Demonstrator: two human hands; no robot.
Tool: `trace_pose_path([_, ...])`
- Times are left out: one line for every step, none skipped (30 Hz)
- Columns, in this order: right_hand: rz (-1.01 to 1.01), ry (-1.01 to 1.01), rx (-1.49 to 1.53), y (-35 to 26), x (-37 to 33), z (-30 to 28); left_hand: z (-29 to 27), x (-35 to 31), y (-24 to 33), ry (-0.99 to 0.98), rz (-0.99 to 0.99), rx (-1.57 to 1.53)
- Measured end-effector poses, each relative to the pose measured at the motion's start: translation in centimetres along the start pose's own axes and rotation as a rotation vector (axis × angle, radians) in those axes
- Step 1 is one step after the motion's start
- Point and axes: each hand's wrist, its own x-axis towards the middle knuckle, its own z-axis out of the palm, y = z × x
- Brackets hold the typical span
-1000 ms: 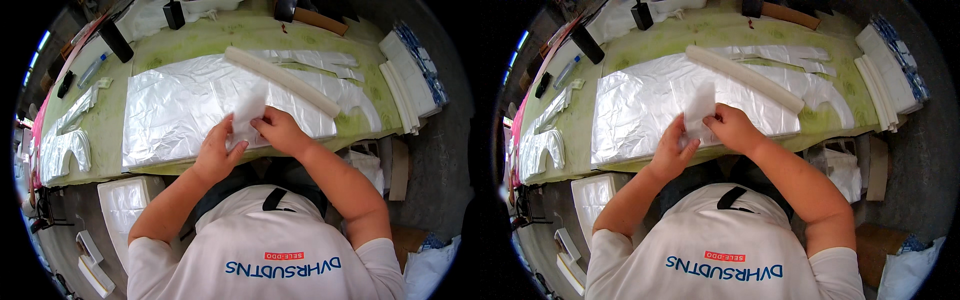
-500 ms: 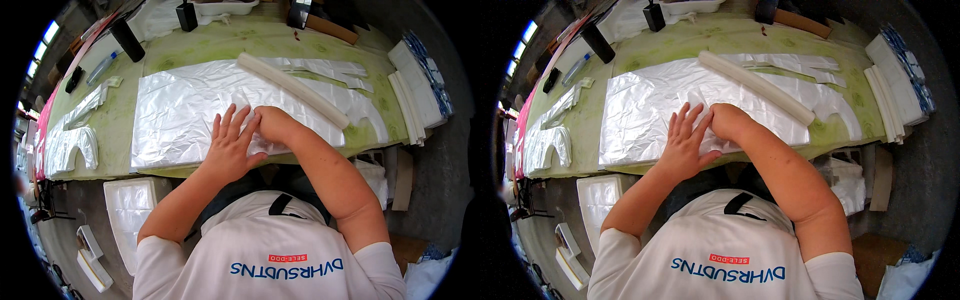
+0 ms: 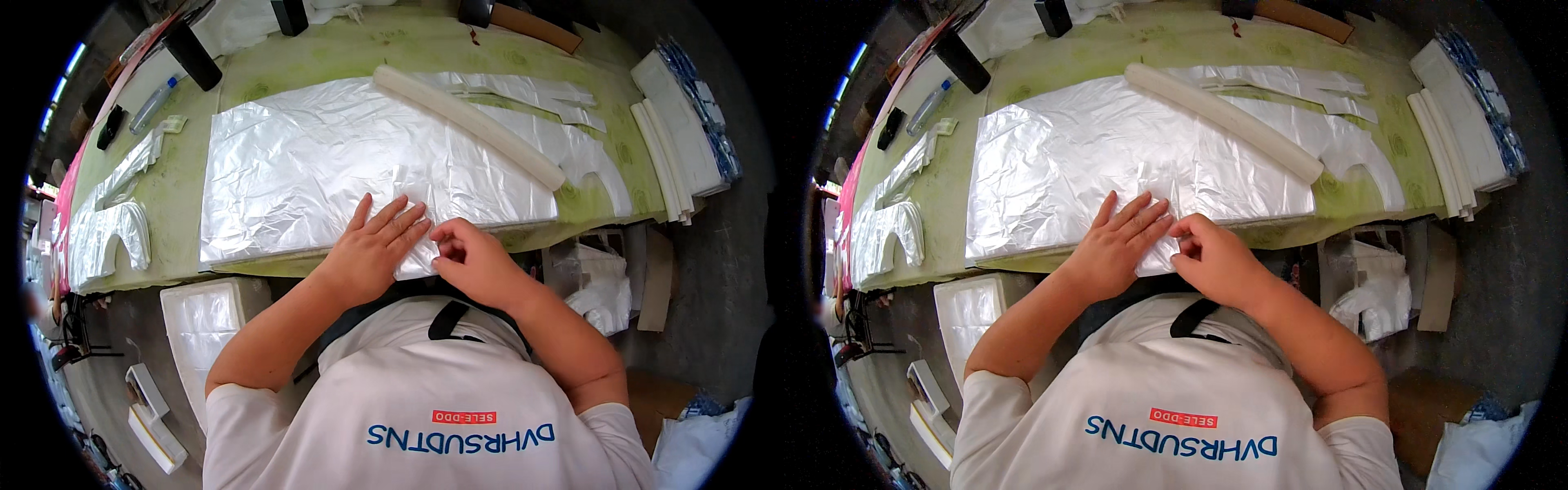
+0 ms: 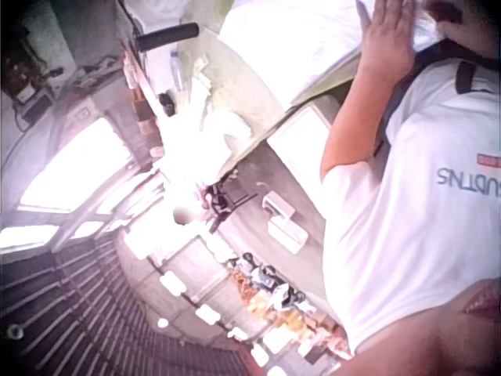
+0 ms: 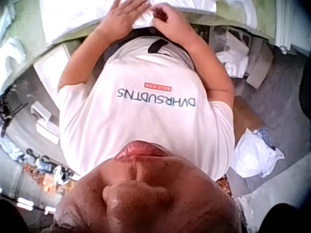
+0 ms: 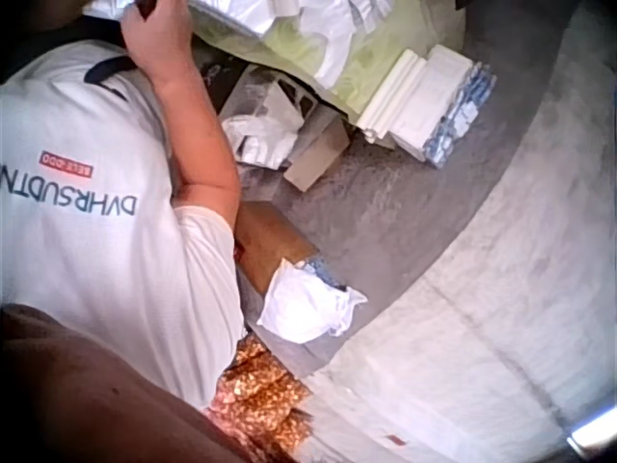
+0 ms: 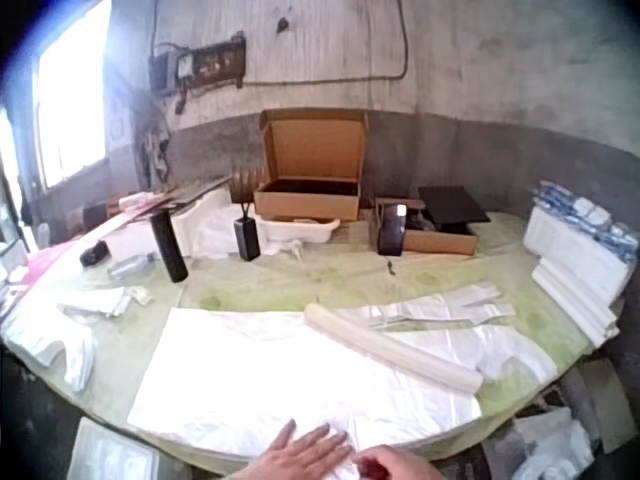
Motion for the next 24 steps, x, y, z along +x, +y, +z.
trace_pose_path([-0.164,0.100,-0.102,0.4,-0.7,0.0,-0.3,0.0,0.4,0.033,0.012,-0.091])
trace_pose_path([-0.328,0.201,-0.206,0.8,-1.2,-0.2,-0.4,0.0,0.4,0.027,0.029,-0.093])
trace_pose_path([-0.495,0.215,-0.351,0.9,-0.9,-1.0,-0.5,0.2,0.2,0.020,0.045,-0.096])
trace_pose_path([-0.520,0.208,-0.414,1.1,-0.6,-1.4,-0.6,0.5,0.1,0.013,0.072,-0.095])
trace_pose_path([-0.544,0.200,-0.478,1.3,-0.3,-1.6,-0.7,0.6,0.3,0.025,0.065,-0.123])
trace_pose_path([-0.567,0.191,-0.542,1.6,-0.1,-1.7,-0.7,0.7,0.4,0.038,0.035,-0.163])
trace_pose_path([-0.605,0.214,-0.575,2.0,0.5,-1.7,-0.8,0.7,0.3,0.053,0.004,-0.199])
trace_pose_path([-0.601,0.210,-0.575,2.3,0.7,-1.8,-0.8,0.8,0.3,0.068,-0.028,-0.235])
trace_pose_path([-0.597,0.207,-0.575,2.3,0.9,-1.8,-0.1,0.7,0.2,0.300,-0.039,-0.289])
trace_pose_path([-0.594,0.197,-0.572,2.3,1.2,-1.7,0.4,0.7,0.0,0.348,-0.054,-0.284])
trace_pose_path([-0.591,0.197,-0.579,2.4,1.4,-1.7,0.6,0.7,-0.3,0.395,-0.068,-0.279])
trace_pose_path([-0.588,0.197,-0.585,2.5,1.7,-1.7,0.7,0.8,-0.5,0.444,-0.084,-0.273])
trace_pose_path([-0.587,0.195,-0.593,2.6,1.9,-1.7,0.1,1.3,0.0,0.500,-0.089,-0.256])
trace_pose_path([-0.548,0.235,-0.578,2.6,2.2,-1.7,0.0,1.6,0.2,0.500,-0.130,-0.264])
trace_pose_path([-0.509,0.275,-0.563,2.7,2.5,-1.6,-0.1,1.8,0.3,0.501,-0.171,-0.273])
trace_pose_path([-0.472,0.315,-0.548,2.7,2.8,-1.6,-0.2,2.0,0.3,0.503,-0.211,-0.279])
trace_pose_path([-0.426,0.355,-0.561,3.0,3.3,-1.4,-0.1,2.4,0.1,0.472,-0.257,-0.282])
trace_pose_path([-0.415,0.360,-0.575,3.0,3.7,-1.3,-0.1,2.5,-0.1,0.472,-0.275,-0.271])
trace_pose_path([-0.403,0.365,-0.591,3.0,4.0,-1.2,0.0,2.6,-0.2,0.473,-0.292,-0.262])
trace_pose_path([-0.389,0.371,-0.606,2.9,4.2,-1.1,0.1,2.7,-0.3,0.473,-0.308,-0.254])
trace_pose_path([-0.340,0.352,-0.640,2.6,4.4,-1.1,0.2,2.8,-0.3,0.503,-0.308,-0.218])
trace_pose_path([-0.291,0.331,-0.670,2.2,4.5,-1.1,0.4,2.8,-0.2,0.531,-0.310,-0.180])
trace_pose_path([-0.242,0.310,-0.700,1.8,4.7,-1.1,0.4,2.8,-0.2,0.559,-0.311,-0.142])
trace_pose_path([-0.207,0.284,-0.732,1.6,5.0,-1.1,0.3,2.9,-0.2,0.528,-0.343,-0.145])
